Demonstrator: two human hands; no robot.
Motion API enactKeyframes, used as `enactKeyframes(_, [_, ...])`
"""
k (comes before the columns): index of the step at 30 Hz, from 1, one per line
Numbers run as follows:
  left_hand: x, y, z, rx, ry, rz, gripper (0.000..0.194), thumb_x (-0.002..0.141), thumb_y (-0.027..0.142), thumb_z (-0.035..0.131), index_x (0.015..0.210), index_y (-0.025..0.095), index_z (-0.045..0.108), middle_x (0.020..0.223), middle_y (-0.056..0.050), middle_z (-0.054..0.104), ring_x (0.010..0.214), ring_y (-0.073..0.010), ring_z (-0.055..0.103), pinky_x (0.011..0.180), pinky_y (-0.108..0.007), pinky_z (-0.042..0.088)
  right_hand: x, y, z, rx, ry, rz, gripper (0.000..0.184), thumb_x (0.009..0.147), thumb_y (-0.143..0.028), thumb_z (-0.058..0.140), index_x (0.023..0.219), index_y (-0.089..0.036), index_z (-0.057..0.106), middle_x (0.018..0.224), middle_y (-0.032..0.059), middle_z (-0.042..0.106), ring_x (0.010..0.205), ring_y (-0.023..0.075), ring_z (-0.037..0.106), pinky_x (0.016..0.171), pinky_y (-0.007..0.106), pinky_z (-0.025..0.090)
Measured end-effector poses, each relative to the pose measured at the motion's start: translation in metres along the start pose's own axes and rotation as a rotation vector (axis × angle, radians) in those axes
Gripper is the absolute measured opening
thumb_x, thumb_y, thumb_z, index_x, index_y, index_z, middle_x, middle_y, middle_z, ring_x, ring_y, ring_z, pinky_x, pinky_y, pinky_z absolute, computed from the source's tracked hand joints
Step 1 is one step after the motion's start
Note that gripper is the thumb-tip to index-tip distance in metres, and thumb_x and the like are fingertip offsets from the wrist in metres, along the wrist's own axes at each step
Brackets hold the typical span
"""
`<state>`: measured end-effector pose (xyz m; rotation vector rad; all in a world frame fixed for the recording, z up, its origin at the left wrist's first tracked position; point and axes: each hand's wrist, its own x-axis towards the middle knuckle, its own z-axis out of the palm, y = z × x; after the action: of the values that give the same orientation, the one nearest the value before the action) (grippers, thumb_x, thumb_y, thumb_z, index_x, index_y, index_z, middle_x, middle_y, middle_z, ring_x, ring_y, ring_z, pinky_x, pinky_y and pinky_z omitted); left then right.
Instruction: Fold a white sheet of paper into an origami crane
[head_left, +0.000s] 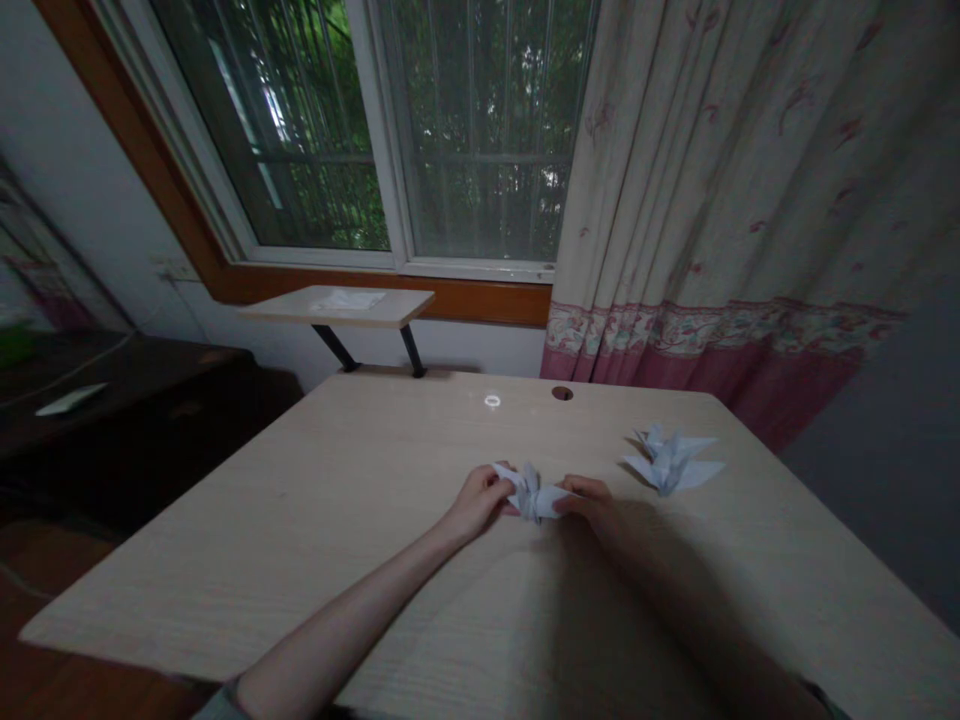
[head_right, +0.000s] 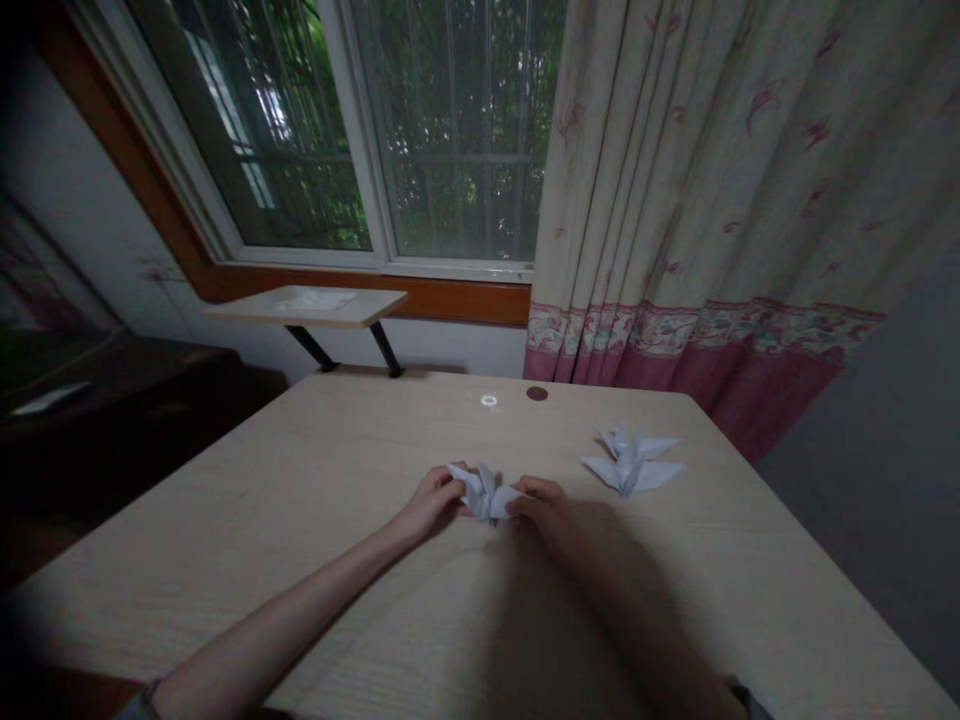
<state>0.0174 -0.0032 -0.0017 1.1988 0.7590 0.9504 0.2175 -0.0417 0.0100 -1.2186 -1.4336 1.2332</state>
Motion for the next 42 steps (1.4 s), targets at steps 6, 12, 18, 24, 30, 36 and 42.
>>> enactKeyframes(6, [0.006, -0.004, -0.002, -0.182, 0.123, -0.031, 0.032, 0.07, 0.041, 0.072, 0.08, 0.013, 0.06, 0.073, -0.003, 0.065, 0.065, -0.0161, 0.064, 0.064, -0.032, 0.057, 0.007, 0.007, -0.002, 0.116, -0.001, 0.084, 0.033, 0.071, -0.052, 0.062, 0.069, -0.019, 0.061, 0.07, 0.0023, 0.062, 0.068, 0.0201, 0.058, 0.065, 0.03, 0.042])
enactKeyframes(12, [0.008, -0.002, -0.001, -0.139, 0.209, 0.017, 0.029, 0.066, 0.034, 0.074, 0.075, 0.009, 0.063, 0.069, -0.006, 0.068, 0.058, -0.0154, 0.065, 0.06, -0.027, 0.056, 0.008, 0.009, -0.004, 0.144, 0.055, 0.12, 0.037, 0.069, -0.054, 0.067, 0.071, -0.017, 0.066, 0.076, 0.0038, 0.067, 0.074, 0.0221, 0.06, 0.069, 0.031, 0.042])
enactKeyframes(18, [0.006, 0.005, -0.005, -0.191, 0.128, -0.023, 0.03, 0.067, 0.03, 0.072, 0.079, 0.004, 0.067, 0.068, -0.014, 0.071, 0.058, -0.0199, 0.067, 0.06, -0.03, 0.054, 0.01, 0.01, -0.009, 0.14, 0.129, 0.096, 0.041, 0.07, -0.057, 0.065, 0.067, -0.017, 0.065, 0.061, 0.0019, 0.059, 0.058, 0.0163, 0.049, 0.058, 0.029, 0.034])
enactKeyframes(24, [0.005, 0.012, -0.01, -0.266, 0.082, 0.022, 0.021, 0.066, 0.023, 0.073, 0.075, 0.004, 0.069, 0.07, -0.011, 0.071, 0.057, -0.0168, 0.065, 0.059, -0.026, 0.052, 0.009, 0.009, -0.011, 0.236, 0.133, 0.073, 0.038, 0.069, -0.052, 0.069, 0.062, -0.017, 0.059, 0.056, -0.0012, 0.051, 0.053, 0.0128, 0.042, 0.052, 0.026, 0.028])
enactKeyframes(30, [0.008, 0.008, -0.015, -0.374, 0.051, -0.022, 0.015, 0.067, 0.019, 0.071, 0.072, 0.005, 0.068, 0.066, -0.009, 0.069, 0.052, -0.0152, 0.063, 0.054, -0.024, 0.052, 0.009, 0.008, -0.014, 0.36, 0.118, 0.054, 0.032, 0.067, -0.047, 0.073, 0.064, -0.016, 0.063, 0.063, 0.0025, 0.058, 0.061, 0.0163, 0.049, 0.056, 0.027, 0.034])
enactKeyframes(36, [0.007, 0.008, -0.017, -0.516, -0.008, -0.11, 0.017, 0.071, 0.018, 0.069, 0.084, 0.007, 0.068, 0.077, -0.01, 0.071, 0.06, -0.0167, 0.066, 0.058, -0.026, 0.055, 0.01, 0.009, -0.015, 0.47, 0.074, 0.04, 0.029, 0.065, -0.043, 0.076, 0.062, -0.017, 0.063, 0.066, 0.0027, 0.059, 0.063, 0.016, 0.05, 0.057, 0.027, 0.037])
enactKeyframes(42, [0.003, 0.014, -0.011, -0.429, 0.0, -0.081, 0.019, 0.075, 0.02, 0.071, 0.087, 0.006, 0.067, 0.088, -0.013, 0.072, 0.075, -0.0207, 0.07, 0.075, -0.032, 0.058, 0.007, 0.0, -0.01, 0.502, 0.027, 0.095, 0.027, 0.061, -0.039, 0.077, 0.067, -0.016, 0.065, 0.065, 0.0023, 0.061, 0.06, 0.0139, 0.052, 0.055, 0.024, 0.038])
